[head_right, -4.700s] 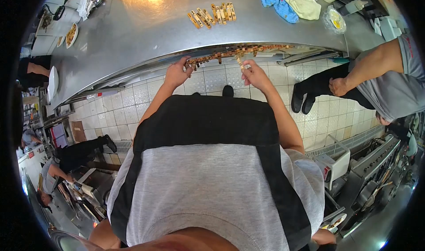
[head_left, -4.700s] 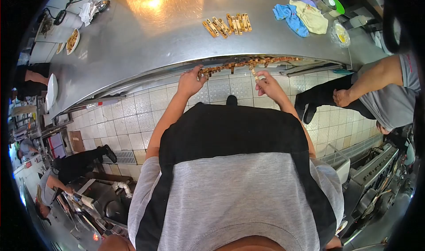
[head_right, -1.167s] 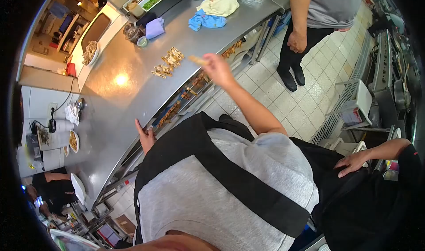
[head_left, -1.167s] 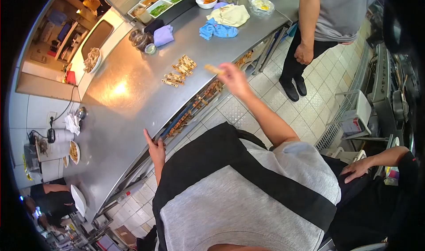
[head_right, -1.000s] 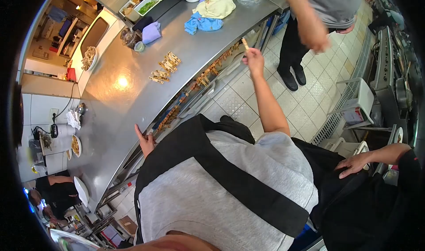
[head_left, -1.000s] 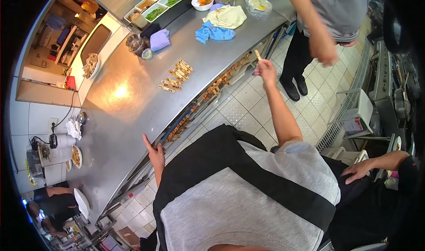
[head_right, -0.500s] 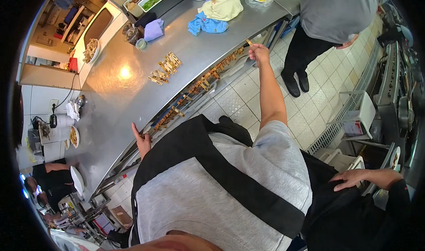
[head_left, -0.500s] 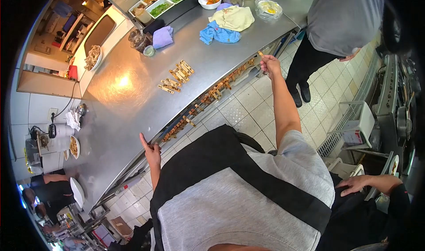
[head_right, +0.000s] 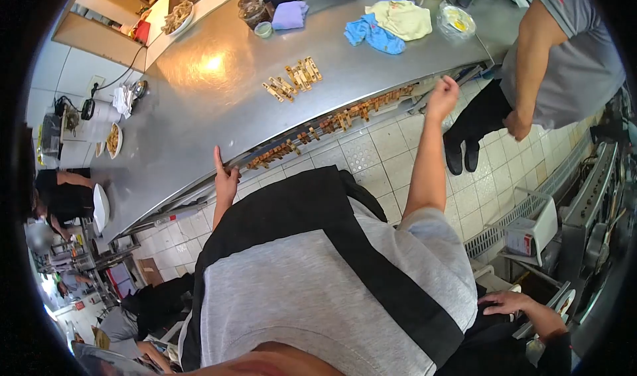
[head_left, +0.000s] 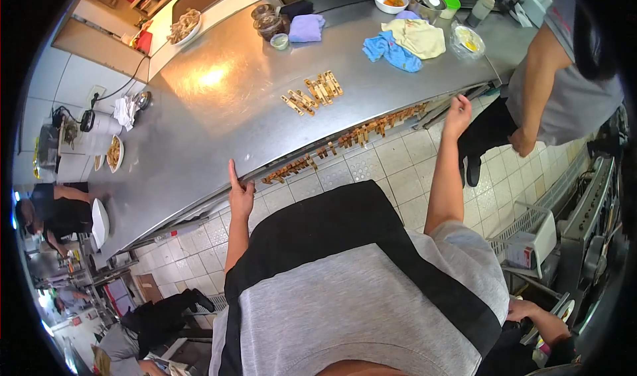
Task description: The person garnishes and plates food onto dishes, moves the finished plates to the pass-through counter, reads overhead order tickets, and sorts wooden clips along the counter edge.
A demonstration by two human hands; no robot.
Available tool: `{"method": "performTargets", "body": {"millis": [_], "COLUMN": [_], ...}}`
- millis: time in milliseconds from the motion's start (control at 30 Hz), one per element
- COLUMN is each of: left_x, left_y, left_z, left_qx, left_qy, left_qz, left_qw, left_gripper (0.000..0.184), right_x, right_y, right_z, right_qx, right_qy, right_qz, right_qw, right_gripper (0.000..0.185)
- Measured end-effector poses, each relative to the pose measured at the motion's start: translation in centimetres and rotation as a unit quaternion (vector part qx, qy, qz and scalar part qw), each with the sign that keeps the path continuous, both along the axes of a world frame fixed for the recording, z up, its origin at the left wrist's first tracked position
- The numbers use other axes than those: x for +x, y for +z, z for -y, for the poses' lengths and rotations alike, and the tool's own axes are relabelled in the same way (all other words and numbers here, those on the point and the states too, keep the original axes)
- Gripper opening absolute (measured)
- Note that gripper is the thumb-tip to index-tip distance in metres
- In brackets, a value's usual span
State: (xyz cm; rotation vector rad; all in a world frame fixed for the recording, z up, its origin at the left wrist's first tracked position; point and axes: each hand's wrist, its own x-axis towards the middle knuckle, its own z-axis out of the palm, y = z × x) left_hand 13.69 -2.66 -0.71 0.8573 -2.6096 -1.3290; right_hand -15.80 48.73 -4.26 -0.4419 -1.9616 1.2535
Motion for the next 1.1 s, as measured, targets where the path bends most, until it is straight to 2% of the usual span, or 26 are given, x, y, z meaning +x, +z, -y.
{"method": "performTargets", "body": {"millis": [67, 100, 133, 200, 300, 400, 500, 533, 633, 700, 767, 800, 867, 933, 1000, 1067, 1100], "left_x": [0.1, 0.2, 0.3, 0.3, 0.2, 0.2, 0.4, 0.5, 0.6, 0.9, 1.2, 1.3, 1.4, 1.4, 1.5, 1.4, 1.4], "left_y": [-0.4, -0.6, -0.9, -1.2, -0.7, -1.6, -0.8, -0.8, -0.4, -0.3, -0.1, -0.1, 0.0, 0.3, 0.6, 0.6, 0.6], "left_z": [0.1, 0.2, 0.4, 0.7, 0.5, 0.9, 0.9, 1.0, 1.3, 1.8, 2.4, 2.5, 2.8, 3.0, 3.0, 3.2, 3.3], "left_qx": [-0.009, -0.013, -0.016, -0.022, -0.013, -0.043, -0.025, -0.017, -0.016, -0.034, -0.044, -0.048, -0.034, -0.027, -0.026, -0.017, -0.012], "left_qy": [-0.005, -0.008, -0.008, -0.009, -0.011, -0.007, -0.013, -0.015, -0.027, -0.046, -0.06, -0.069, -0.075, -0.082, -0.086, -0.09, -0.091], "left_qz": [-0.016, -0.023, -0.018, -0.009, -0.01, -0.018, -0.003, -0.011, 0.002, 0.006, 0.011, 0.013, 0.019, 0.027, 0.04, 0.048, 0.052], "left_qw": [1.0, 1.0, 1.0, 1.0, 1.0, 0.999, 1.0, 1.0, 1.0, 0.998, 0.997, 0.996, 0.996, 0.996, 0.995, 0.995, 0.994], "left_gripper": [0.085, 0.085, 0.085, 0.085, 0.084, 0.085, 0.084, 0.084, 0.081, 0.079, 0.078, 0.078, 0.077, 0.077, 0.077, 0.077, 0.078], "right_x": [1.7, 1.8, 2.8, 3.2, 3.4, 2.6, 1.1, 1.1, 2.7, 4.9, 6.9, 7.8, 10.9, 15.0, 18.1, 20.0, 20.9], "right_y": [4.3, 4.7, 6.4, 7.6, 7.5, 7.5, 6.5, 6.2, 7.4, 8.0, 6.9, 6.1, 5.1, 4.9, 4.5, 2.7, 1.8], "right_z": [6.8, 9.8, 13.1, 18.1, 22.0, 22.1, 20.4, 19.2, 16.5, 15.7, 15.0, 14.7, 16.8, 21.2, 25.7, 29.6, 31.2], "right_qx": [0.065, 0.022, 0.101, 0.173, 0.304, 0.306, 0.337, 0.371, 0.383, 0.319, 0.168, 0.09, 0.019, -0.054, -0.08, -0.079, -0.075], "right_qy": [0.142, 0.236, 0.294, 0.381, 0.352, 0.365, 0.357, 0.338, 0.335, 0.335, 0.458, 0.511, 0.616, 0.668, 0.712, 0.737, 0.74], "right_qz": [-0.026, 0.075, 0.074, 0.104, 0.154, 0.185, 0.24, 0.206, 0.214, 0.23, 0.265, 0.281, 0.328, 0.382, 0.458, 0.502, 0.51], "right_qw": [0.987, 0.969, 0.948, 0.902, 0.872, 0.859, 0.838, 0.84, 0.834, 0.856, 0.832, 0.808, 0.716, 0.636, 0.527, 0.445, 0.433], "right_gripper": [0.016, 0.017, 0.022, 0.023, 0.023, 0.022, 0.02, 0.02, 0.014, 0.014, 0.016, 0.017, 0.018, 0.015, 0.018, 0.019, 0.019]}}
